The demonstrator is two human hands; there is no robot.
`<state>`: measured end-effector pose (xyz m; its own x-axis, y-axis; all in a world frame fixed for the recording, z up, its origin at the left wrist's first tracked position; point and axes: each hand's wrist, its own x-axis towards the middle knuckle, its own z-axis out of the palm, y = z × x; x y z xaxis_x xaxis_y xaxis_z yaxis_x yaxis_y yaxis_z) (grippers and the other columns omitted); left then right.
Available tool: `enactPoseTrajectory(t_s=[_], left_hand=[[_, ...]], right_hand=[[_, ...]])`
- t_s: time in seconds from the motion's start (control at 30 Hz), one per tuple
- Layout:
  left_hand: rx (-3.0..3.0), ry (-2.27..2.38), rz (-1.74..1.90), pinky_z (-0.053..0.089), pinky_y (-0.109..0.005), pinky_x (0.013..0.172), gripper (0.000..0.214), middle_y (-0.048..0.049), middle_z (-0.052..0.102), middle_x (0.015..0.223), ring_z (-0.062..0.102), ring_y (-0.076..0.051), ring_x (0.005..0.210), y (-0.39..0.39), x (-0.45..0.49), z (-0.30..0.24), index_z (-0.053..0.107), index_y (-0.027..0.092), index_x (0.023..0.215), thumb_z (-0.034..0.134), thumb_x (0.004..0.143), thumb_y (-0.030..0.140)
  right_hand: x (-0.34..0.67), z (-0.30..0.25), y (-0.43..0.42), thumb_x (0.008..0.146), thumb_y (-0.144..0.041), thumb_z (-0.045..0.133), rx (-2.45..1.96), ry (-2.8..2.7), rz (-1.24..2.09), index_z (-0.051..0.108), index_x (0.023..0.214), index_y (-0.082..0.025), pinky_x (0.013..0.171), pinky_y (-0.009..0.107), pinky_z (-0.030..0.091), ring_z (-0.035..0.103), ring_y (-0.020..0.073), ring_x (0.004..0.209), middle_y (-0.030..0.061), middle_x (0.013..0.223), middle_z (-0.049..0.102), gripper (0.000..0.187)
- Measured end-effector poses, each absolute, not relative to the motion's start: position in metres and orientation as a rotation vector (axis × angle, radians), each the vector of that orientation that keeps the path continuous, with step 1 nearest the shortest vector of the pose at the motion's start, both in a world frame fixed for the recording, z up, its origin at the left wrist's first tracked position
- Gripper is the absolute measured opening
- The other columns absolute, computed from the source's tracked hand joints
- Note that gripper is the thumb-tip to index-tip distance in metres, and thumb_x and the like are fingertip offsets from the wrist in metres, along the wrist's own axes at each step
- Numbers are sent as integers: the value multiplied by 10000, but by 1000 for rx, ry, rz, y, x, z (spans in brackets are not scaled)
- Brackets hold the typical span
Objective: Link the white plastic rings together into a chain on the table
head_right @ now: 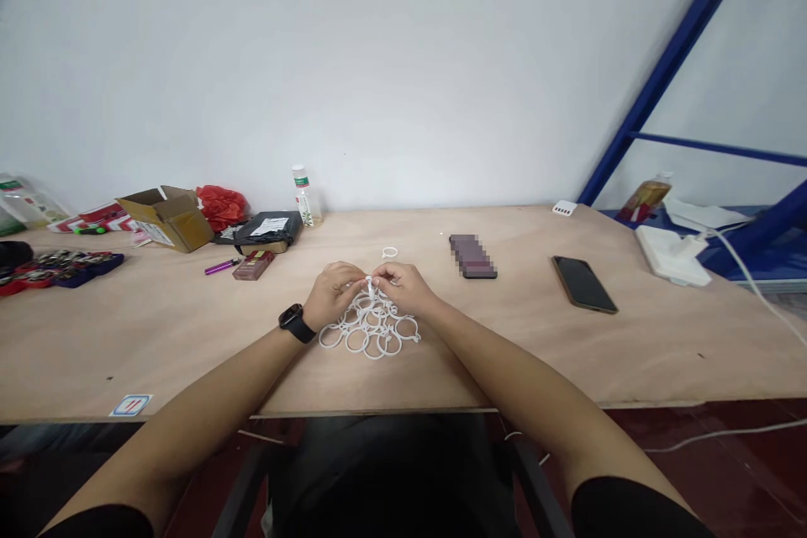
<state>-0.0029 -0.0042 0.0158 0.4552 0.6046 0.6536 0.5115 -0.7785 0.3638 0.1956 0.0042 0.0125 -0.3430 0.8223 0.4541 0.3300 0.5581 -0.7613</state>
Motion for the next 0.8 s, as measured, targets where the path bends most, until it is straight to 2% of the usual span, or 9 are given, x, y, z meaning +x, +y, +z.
enactPoseTrajectory(t_s=[0.13,0.3,0.4,0.5,0.67,0.8], left_hand=[[2591,1025,1267,444,-376,873,220,-32,733,881,647,-181,877,-5,-1,16,688,216,859,522,942,335],[2451,1304,1385,428,-382,877,225,-27,732,893,640,-188,884,1,2,12,675,216,841,527,938,354],[2393,1385,1431,429,-378,876,223,-28,734,897,644,-187,881,4,1,9,669,209,836,529,936,350],[2399,1382,1419,431,-373,879,228,-27,735,910,646,-186,896,5,0,7,671,207,846,519,940,349],[2409,1424,1248,410,-398,956,245,-38,710,1095,615,-207,1045,7,-4,5,665,235,1060,516,938,385],[2503,1382,931,342,-441,1023,283,-31,681,1177,569,-225,1139,9,-7,3,691,271,1051,521,920,457]], right_hand=[[193,11,5,830,-278,592,-909,-1872,751,698,804,-169,664,249,469,617,147,714,17,761,693,154],[189,8,7,848,-361,610,-919,-1768,733,702,898,-174,629,250,466,602,142,682,28,800,695,214],[188,6,7,805,-324,677,-936,-1915,580,706,827,-179,596,241,429,551,119,620,18,755,664,150],[189,4,8,809,-258,673,-882,-2039,452,698,766,-182,624,239,419,546,117,645,15,740,632,91],[204,1,21,867,-248,613,-982,-2078,299,697,858,-193,678,246,431,599,144,730,25,790,672,101],[228,-1,38,881,-261,590,-1303,-2070,110,712,908,-199,722,260,435,643,176,817,47,886,726,139]])
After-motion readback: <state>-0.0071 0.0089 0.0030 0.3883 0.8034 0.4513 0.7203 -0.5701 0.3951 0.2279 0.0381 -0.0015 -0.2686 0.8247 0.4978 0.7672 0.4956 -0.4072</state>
